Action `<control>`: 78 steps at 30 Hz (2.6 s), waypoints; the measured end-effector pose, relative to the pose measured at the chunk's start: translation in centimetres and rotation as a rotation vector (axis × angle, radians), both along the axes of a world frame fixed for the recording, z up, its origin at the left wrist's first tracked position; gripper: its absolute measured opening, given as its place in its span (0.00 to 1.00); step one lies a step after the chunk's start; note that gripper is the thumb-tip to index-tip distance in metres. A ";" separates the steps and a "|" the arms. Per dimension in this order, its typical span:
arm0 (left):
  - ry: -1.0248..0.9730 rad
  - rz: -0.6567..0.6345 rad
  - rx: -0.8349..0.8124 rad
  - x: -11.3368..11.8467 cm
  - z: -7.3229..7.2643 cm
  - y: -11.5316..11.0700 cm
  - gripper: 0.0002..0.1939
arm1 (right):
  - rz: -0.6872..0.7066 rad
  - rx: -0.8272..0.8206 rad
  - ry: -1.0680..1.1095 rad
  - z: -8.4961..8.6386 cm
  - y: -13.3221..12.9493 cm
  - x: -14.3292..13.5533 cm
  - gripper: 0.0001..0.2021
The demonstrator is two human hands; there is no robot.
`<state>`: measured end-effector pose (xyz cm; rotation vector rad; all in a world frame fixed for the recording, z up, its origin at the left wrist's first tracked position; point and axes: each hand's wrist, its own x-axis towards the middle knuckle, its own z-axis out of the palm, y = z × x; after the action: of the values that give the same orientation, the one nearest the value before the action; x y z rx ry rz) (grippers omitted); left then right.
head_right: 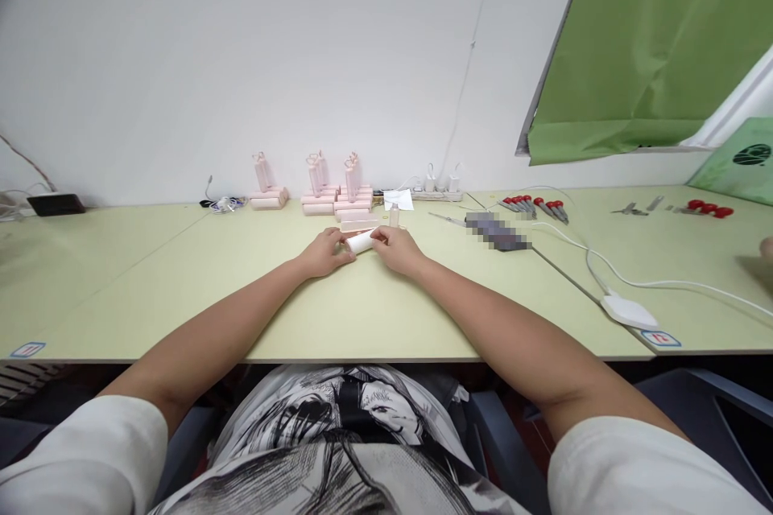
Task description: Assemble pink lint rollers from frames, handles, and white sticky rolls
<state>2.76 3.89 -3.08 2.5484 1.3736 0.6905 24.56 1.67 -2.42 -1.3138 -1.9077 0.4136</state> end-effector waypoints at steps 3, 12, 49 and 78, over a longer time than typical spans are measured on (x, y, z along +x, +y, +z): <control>-0.031 -0.013 -0.021 0.0 0.3 -0.3 0.21 | 0.024 0.154 -0.118 -0.1 0.0 -0.1 0.08; -0.092 -0.064 -0.008 0.3 0.4 -1.0 0.20 | 0.117 0.157 -0.228 -1.3 0.2 -0.1 0.13; -0.184 0.086 0.071 0.3 0.6 0.8 0.19 | 0.214 0.088 0.066 -0.2 -1.2 -1.2 0.09; 0.346 0.292 -0.052 5.0 6.9 11.6 0.29 | 0.164 0.007 0.027 -0.4 -1.5 -2.5 0.08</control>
<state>7.72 15.45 3.80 2.5365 1.8699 0.2503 22.04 0.17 -2.86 -1.1451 -1.9993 0.5040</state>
